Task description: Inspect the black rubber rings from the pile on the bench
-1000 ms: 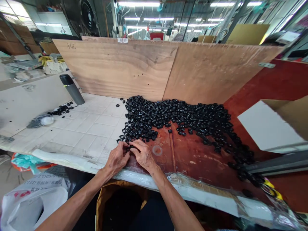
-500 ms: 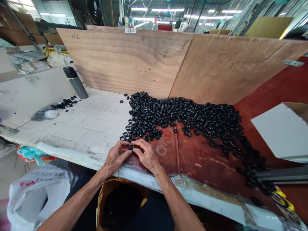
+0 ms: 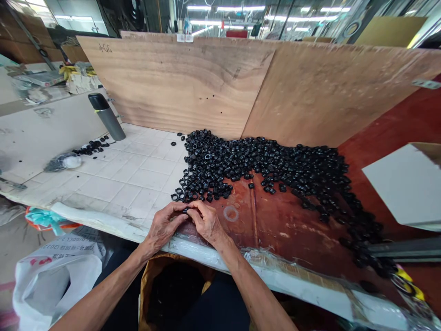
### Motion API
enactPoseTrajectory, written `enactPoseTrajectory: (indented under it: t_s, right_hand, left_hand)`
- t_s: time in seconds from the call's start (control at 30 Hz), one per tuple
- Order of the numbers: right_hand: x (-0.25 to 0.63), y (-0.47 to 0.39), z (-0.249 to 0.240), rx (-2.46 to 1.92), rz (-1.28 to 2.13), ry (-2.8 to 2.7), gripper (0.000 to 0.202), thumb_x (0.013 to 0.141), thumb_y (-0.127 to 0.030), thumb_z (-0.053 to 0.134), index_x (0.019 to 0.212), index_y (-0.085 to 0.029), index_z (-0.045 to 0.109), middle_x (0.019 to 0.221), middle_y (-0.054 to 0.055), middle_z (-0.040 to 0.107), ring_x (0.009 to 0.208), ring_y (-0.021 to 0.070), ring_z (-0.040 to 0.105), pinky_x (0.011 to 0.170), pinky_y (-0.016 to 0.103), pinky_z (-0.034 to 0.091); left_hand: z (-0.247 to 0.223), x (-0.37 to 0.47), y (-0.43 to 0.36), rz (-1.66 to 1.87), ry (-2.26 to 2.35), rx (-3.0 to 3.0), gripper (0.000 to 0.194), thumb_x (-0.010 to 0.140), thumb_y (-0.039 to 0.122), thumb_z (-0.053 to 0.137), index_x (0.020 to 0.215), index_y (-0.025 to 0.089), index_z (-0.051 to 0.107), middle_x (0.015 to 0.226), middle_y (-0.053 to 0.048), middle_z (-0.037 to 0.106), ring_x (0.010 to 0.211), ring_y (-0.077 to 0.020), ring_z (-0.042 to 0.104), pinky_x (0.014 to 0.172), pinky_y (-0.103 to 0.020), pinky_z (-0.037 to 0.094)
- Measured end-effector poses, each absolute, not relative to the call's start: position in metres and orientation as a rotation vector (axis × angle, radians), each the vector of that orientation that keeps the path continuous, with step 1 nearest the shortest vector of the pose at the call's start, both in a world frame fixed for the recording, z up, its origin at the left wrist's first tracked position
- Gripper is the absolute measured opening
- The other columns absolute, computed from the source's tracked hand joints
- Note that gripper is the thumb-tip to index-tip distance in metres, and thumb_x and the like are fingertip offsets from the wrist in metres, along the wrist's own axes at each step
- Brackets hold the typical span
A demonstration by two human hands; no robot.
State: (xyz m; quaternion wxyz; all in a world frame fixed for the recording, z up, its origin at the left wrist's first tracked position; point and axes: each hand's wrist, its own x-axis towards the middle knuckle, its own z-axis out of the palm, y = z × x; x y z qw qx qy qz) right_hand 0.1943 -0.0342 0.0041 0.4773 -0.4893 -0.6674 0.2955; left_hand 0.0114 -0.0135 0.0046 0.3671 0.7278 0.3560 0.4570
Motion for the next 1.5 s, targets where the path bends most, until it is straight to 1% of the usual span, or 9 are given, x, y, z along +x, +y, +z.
enactPoseTrajectory:
  t_s: [0.13, 0.3, 0.47, 0.73, 0.9, 1.1, 1.2, 1.37, 1.5]
  right_hand:
    - [0.195, -0.036, 0.008, -1.182, 0.752, -1.638, 0.016, 0.094, -0.027, 0.059, 0.104, -0.020, 0.069, 0.080, 0.003, 0.069, 0.065, 0.0166, 0.064, 0.058, 0.025, 0.051]
    - [0.194, -0.035, 0.009, -1.195, 0.851, -1.583, 0.012, 0.093, -0.028, 0.060, 0.097, -0.020, 0.067, 0.062, -0.002, 0.061, 0.051, 0.0135, 0.057, 0.051, 0.023, 0.046]
    - [0.193, -0.033, 0.007, -1.155, 0.986, -1.515, 0.011, 0.092, -0.029, 0.061, 0.096, -0.020, 0.066, 0.061, -0.004, 0.060, 0.050, 0.0129, 0.058, 0.049, 0.022, 0.046]
    - [0.195, -0.030, 0.009, -1.008, 0.715, -1.606, 0.009, 0.090, -0.023, 0.066, 0.094, -0.021, 0.074, 0.095, 0.007, 0.073, 0.089, 0.0219, 0.069, 0.083, 0.035, 0.056]
    - [0.196, -0.030, 0.012, -1.007, 0.760, -1.580, 0.015, 0.093, -0.022, 0.064, 0.098, -0.022, 0.077, 0.100, 0.007, 0.072, 0.091, 0.0202, 0.069, 0.080, 0.032, 0.055]
    - [0.195, -0.028, 0.011, -0.982, 0.760, -1.570, 0.010, 0.088, -0.018, 0.065, 0.092, -0.022, 0.073, 0.099, 0.006, 0.073, 0.096, 0.0217, 0.069, 0.091, 0.037, 0.055]
    - [0.194, -0.028, 0.008, -1.036, 0.785, -1.530, 0.016, 0.086, -0.019, 0.065, 0.101, -0.022, 0.070, 0.099, 0.005, 0.073, 0.090, 0.0208, 0.069, 0.085, 0.034, 0.057]
    - [0.191, -0.029, 0.002, -1.127, 0.736, -1.522, 0.029, 0.090, -0.026, 0.063, 0.119, -0.022, 0.065, 0.089, 0.003, 0.070, 0.079, 0.0183, 0.068, 0.073, 0.028, 0.056]
    - [0.189, -0.030, 0.000, -1.180, 0.663, -1.600, 0.020, 0.096, -0.030, 0.059, 0.112, -0.021, 0.066, 0.075, 0.000, 0.067, 0.067, 0.0169, 0.064, 0.066, 0.026, 0.052]
  left_hand:
    - [0.005, 0.012, -0.014, 1.164, 0.920, 1.845, 0.016, 0.092, 0.023, 0.066, 0.107, 0.019, 0.068, 0.109, -0.008, 0.073, 0.103, -0.0203, 0.071, 0.093, -0.035, 0.059]
    - [0.003, 0.012, -0.013, 1.189, 0.923, 1.951, 0.014, 0.094, 0.022, 0.064, 0.108, 0.019, 0.067, 0.110, -0.009, 0.073, 0.105, -0.0206, 0.071, 0.094, -0.037, 0.058]
    - [0.002, 0.012, -0.013, 1.223, 0.917, 1.923, 0.014, 0.092, 0.023, 0.066, 0.105, 0.020, 0.069, 0.109, -0.008, 0.074, 0.103, -0.0202, 0.071, 0.093, -0.036, 0.059]
    - [0.000, 0.011, -0.009, 1.054, 1.007, 1.544, 0.024, 0.085, 0.032, 0.074, 0.104, 0.018, 0.075, 0.103, -0.007, 0.079, 0.092, -0.0213, 0.073, 0.088, -0.034, 0.058]
    - [0.006, 0.013, -0.009, 1.056, 1.030, 1.490, 0.023, 0.082, 0.032, 0.075, 0.100, 0.018, 0.076, 0.096, -0.005, 0.079, 0.085, -0.0191, 0.072, 0.082, -0.031, 0.058]
    - [0.008, 0.014, -0.008, 1.018, 1.004, 1.420, 0.023, 0.080, 0.033, 0.075, 0.097, 0.017, 0.075, 0.091, -0.005, 0.079, 0.079, -0.0178, 0.072, 0.076, -0.031, 0.060]
    - [0.006, 0.014, -0.007, 0.987, 0.964, 1.347, 0.025, 0.080, 0.035, 0.076, 0.097, 0.017, 0.074, 0.090, -0.005, 0.079, 0.077, -0.0175, 0.072, 0.076, -0.031, 0.060]
    - [0.004, 0.014, -0.010, 1.076, 0.928, 1.492, 0.020, 0.084, 0.030, 0.075, 0.100, 0.019, 0.074, 0.106, -0.006, 0.077, 0.096, -0.0204, 0.072, 0.090, -0.034, 0.057]
    - [0.004, 0.014, -0.011, 1.100, 0.903, 1.605, 0.018, 0.087, 0.029, 0.072, 0.103, 0.020, 0.074, 0.104, -0.005, 0.075, 0.099, -0.0195, 0.071, 0.093, -0.033, 0.056]
